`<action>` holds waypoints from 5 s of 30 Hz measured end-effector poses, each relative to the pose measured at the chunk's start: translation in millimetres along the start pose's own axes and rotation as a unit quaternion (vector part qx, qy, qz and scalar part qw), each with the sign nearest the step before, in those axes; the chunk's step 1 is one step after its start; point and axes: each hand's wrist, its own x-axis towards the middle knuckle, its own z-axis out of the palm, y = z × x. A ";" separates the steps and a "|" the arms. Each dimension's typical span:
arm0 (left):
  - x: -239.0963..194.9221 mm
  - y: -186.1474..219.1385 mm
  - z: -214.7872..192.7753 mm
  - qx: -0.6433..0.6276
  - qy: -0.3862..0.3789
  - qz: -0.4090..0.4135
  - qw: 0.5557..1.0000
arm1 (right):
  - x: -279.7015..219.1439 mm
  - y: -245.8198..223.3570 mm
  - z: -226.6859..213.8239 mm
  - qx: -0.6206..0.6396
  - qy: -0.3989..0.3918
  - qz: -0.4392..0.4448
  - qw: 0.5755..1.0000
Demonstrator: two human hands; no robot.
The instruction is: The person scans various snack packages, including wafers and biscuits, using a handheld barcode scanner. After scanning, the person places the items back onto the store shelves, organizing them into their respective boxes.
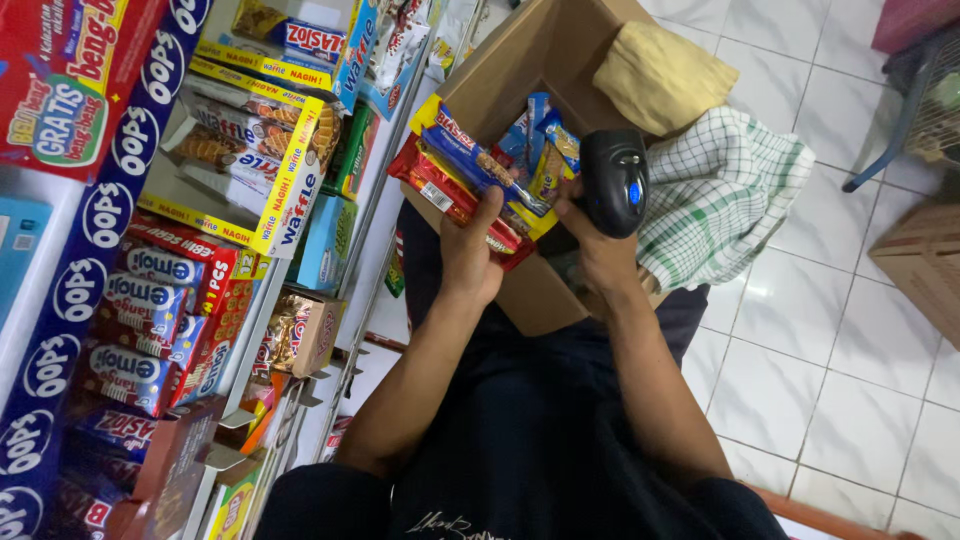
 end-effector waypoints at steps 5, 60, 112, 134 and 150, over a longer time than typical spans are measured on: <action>4.8 -10.2 -1.0 0.020 0.049 0.007 0.999 | -0.8 -5.7 3.7 -0.018 0.040 0.076 0.996; 19.3 10.0 21.1 0.301 -0.008 0.286 0.910 | -48.0 -71.8 37.8 -0.205 -0.062 0.102 0.972; -14.0 -22.6 13.5 0.372 -0.193 0.047 0.907 | -20.3 -102.0 -16.4 -0.298 0.003 -0.110 0.948; -14.7 10.1 -18.2 0.214 -0.039 0.078 0.973 | -19.6 -45.3 28.6 -0.229 0.001 -0.062 0.971; -2.5 37.7 -31.7 -0.024 -0.092 -0.002 0.995 | -9.4 -21.0 8.0 -0.159 -0.002 0.002 0.987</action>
